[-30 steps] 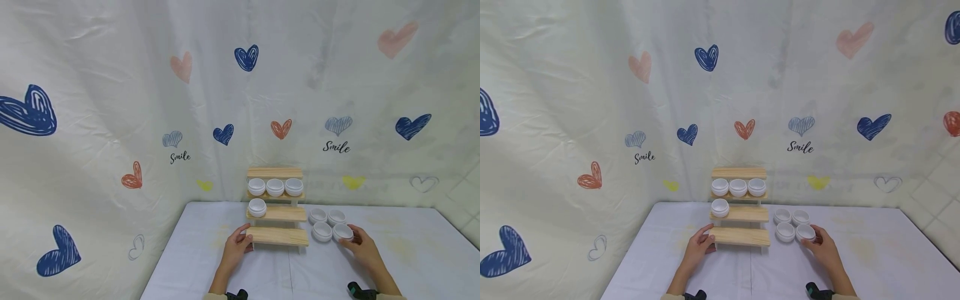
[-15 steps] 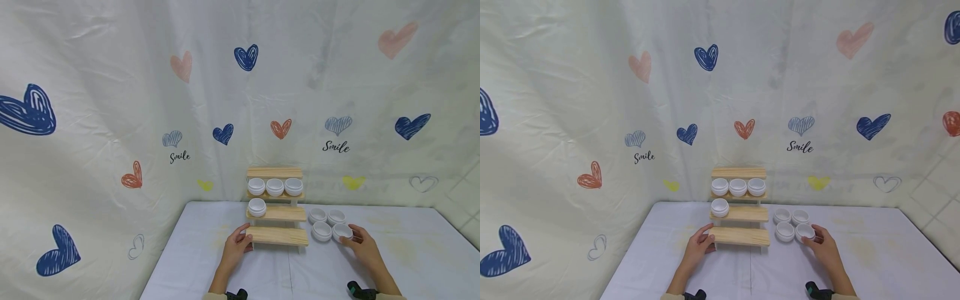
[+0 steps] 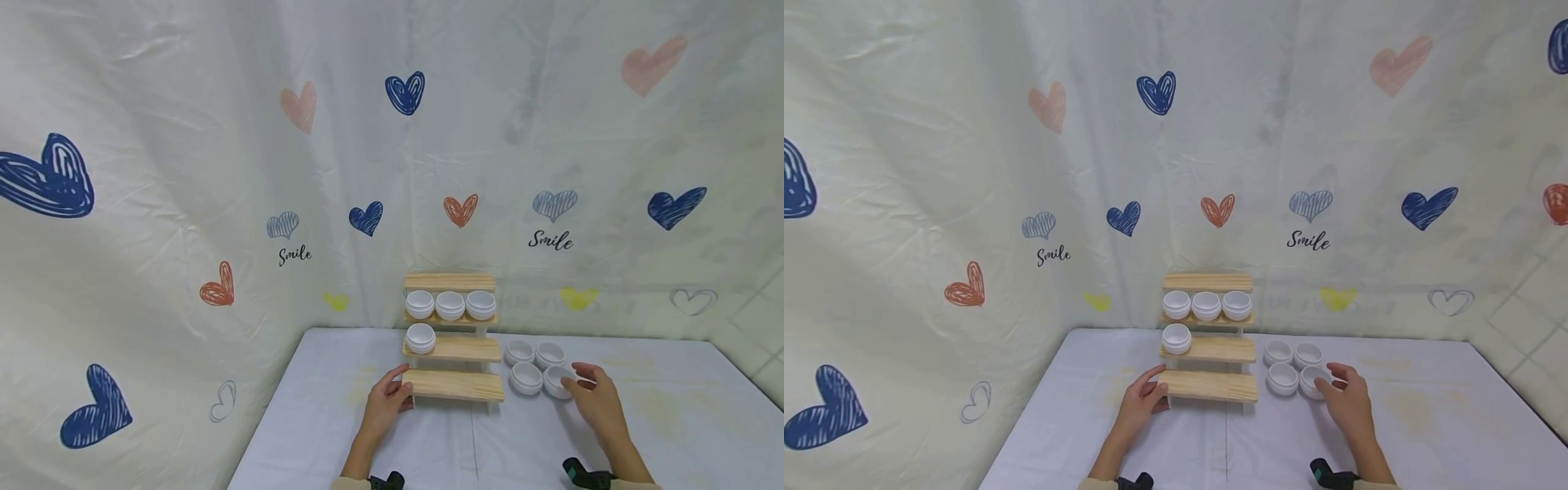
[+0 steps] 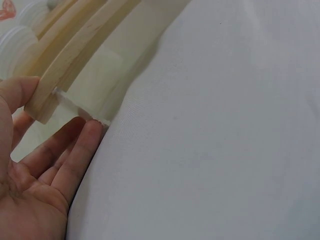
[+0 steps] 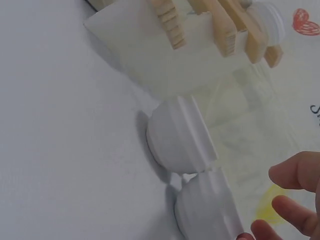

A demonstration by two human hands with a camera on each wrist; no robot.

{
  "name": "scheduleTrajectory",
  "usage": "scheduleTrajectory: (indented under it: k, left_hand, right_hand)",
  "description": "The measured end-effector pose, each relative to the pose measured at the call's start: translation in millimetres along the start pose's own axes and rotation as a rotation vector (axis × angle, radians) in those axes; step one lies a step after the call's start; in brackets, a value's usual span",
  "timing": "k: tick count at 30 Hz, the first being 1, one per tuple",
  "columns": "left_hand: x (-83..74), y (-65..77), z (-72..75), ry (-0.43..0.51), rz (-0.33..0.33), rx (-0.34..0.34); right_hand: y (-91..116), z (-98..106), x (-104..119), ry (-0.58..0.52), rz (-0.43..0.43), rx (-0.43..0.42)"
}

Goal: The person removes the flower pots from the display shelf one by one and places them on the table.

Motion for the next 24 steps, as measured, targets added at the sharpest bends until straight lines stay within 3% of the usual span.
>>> scheduleTrajectory:
  k: [9,18,24]
  left_hand:
    - [-2.7,1.7,0.4,-0.010,-0.009,0.007]
    - [-3.6,1.8,2.0,-0.012,0.002,-0.006]
    - [-5.3,3.3,-0.3,0.004,-0.008,-0.003]
  right_hand:
    - [16.2,0.0,31.5,-0.021,0.079,-0.084]
    - [32.4,-18.0,70.1,0.011,0.305,-0.016]
    - [40.8,-32.4,85.3,-0.002,0.380,0.035]
Point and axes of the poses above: each hand's wrist, its own y-axis away from the middle knuckle, its own z-axis out of the back of the hand, x = y × z, the point moved 10 cm from there along -y, towards the middle knuckle, and after that the axes turned 6 degrees about x, right-handed, at the moved point
